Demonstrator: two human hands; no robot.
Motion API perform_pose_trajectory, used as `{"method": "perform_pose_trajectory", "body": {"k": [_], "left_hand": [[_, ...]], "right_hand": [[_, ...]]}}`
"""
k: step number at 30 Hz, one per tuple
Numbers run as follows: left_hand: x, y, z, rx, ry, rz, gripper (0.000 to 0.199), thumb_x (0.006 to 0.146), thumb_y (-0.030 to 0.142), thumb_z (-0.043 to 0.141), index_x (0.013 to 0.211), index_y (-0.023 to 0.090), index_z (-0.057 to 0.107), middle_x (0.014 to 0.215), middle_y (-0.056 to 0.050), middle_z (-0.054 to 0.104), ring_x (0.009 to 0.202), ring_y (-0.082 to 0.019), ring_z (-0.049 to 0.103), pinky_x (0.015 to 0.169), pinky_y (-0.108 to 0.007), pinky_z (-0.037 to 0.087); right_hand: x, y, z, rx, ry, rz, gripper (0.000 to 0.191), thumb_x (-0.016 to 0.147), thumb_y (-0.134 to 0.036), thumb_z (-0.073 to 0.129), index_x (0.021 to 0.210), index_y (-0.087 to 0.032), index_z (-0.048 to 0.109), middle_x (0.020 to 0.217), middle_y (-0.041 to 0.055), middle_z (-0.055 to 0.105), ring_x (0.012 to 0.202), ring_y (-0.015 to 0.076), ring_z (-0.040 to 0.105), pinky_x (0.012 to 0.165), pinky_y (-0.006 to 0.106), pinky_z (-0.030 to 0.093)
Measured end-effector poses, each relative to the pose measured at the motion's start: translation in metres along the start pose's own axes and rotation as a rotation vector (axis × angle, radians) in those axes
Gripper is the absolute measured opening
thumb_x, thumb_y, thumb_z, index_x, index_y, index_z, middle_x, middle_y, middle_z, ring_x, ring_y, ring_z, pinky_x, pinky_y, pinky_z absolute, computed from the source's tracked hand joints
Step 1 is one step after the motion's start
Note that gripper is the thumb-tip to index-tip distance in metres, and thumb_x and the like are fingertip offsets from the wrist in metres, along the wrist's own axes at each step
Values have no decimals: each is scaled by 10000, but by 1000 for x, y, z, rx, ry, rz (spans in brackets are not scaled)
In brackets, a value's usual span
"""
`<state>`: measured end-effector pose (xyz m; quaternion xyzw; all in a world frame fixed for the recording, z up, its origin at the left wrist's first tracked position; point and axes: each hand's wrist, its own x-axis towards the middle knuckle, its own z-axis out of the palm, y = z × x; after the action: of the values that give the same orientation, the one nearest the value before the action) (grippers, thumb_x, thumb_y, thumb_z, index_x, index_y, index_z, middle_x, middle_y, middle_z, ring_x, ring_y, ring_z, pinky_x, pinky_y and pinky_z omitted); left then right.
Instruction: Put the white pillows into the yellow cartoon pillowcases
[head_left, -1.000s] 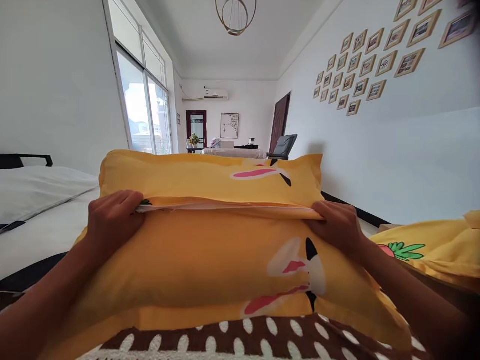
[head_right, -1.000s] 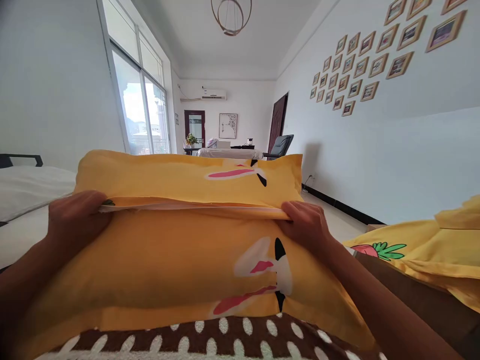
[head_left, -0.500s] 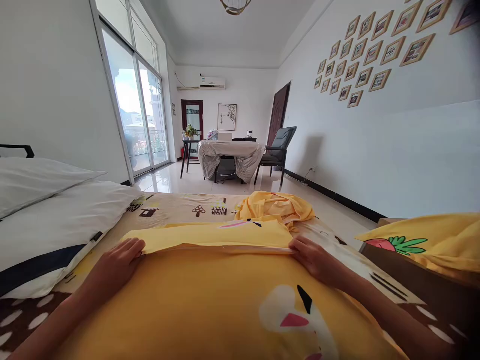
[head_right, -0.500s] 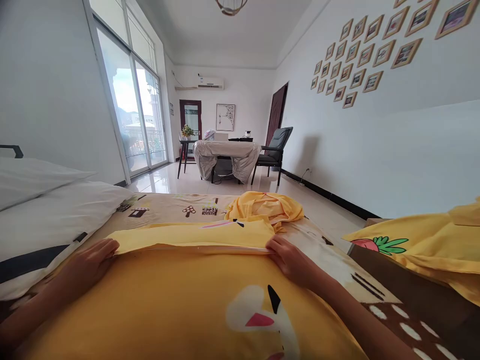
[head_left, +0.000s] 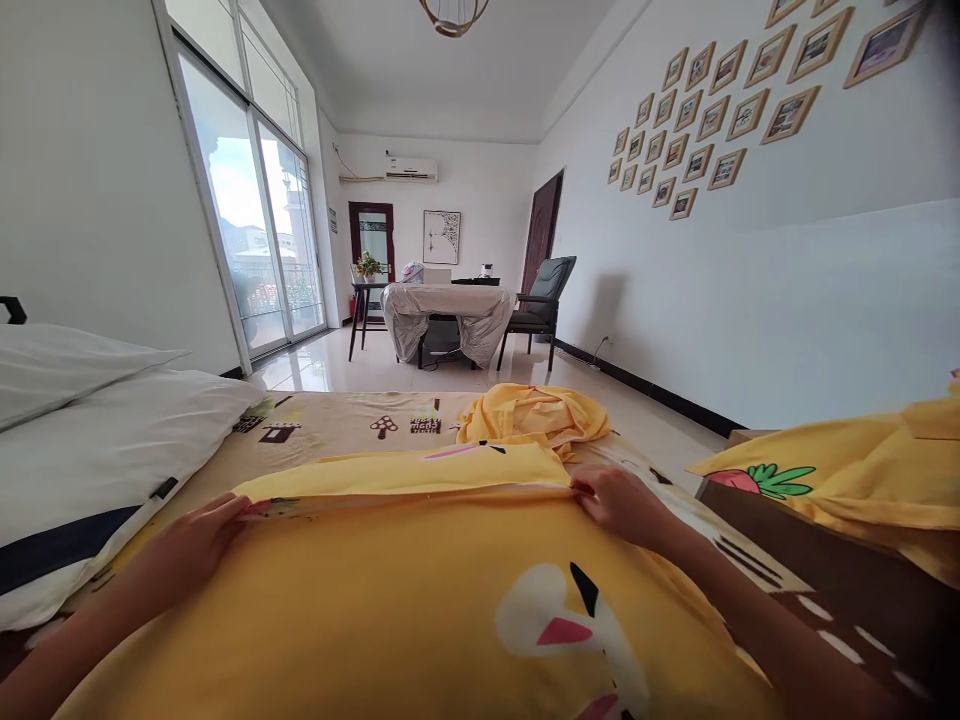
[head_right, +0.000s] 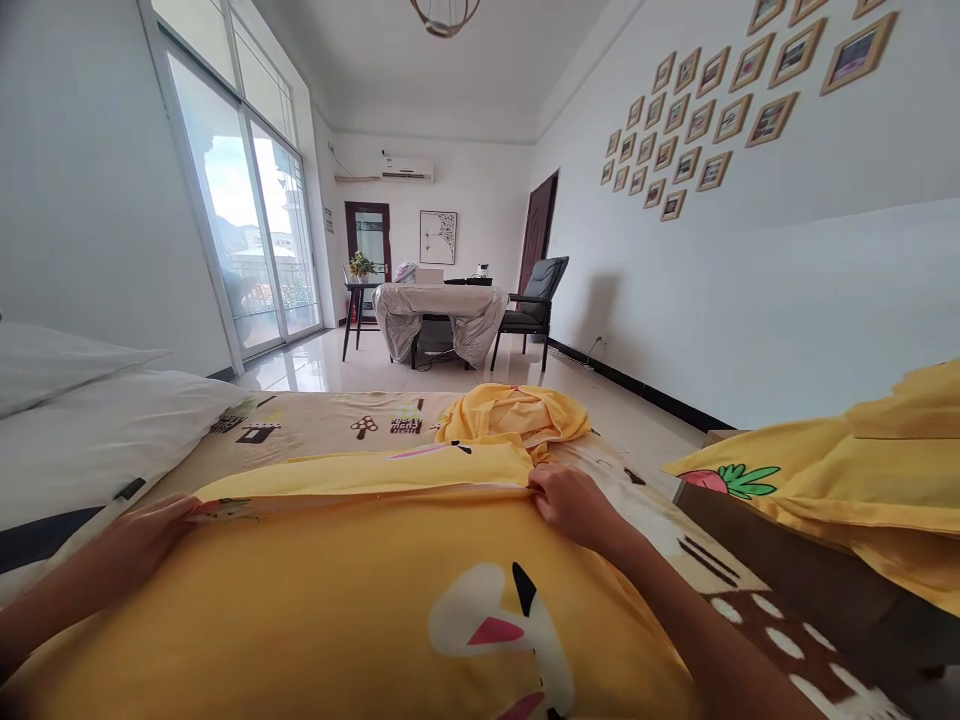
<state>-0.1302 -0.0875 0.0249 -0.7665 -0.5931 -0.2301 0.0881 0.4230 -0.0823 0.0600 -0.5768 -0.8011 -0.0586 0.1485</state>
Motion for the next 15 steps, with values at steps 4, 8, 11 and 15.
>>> {"method": "perform_pose_trajectory", "body": {"k": [4,8,11,15], "left_hand": [[8,30,5,152,-4,27,408,731,115,387,1058,208,613,1107,-80,645,996,-258,608,857,-383,475],[21,111,-1,77,73,263,439,746,113,398,1130,240,570,1181,-73,583,1097,-250,530,898,-371,451],[38,192,-8,-53,-4,504,347,801,86,368,1038,223,582,1105,-77,590,982,-211,546,836,-332,458],[63,289,2,13,-133,790,262,837,72,357,954,173,568,981,-84,595,881,-206,532,793,-345,447]], "right_hand": [[-1,-6,7,64,103,95,92,675,-137,448,642,-194,511,692,20,604,657,161,518,609,268,336],[-7,-2,33,336,349,159,58,687,-201,457,710,-205,511,714,19,595,689,175,540,639,278,404],[-9,1,48,398,498,149,42,694,-196,458,702,-208,498,693,20,572,673,173,529,640,286,419],[-8,5,54,386,583,82,71,707,-144,467,711,-199,512,691,16,563,674,163,525,633,270,424]]}}
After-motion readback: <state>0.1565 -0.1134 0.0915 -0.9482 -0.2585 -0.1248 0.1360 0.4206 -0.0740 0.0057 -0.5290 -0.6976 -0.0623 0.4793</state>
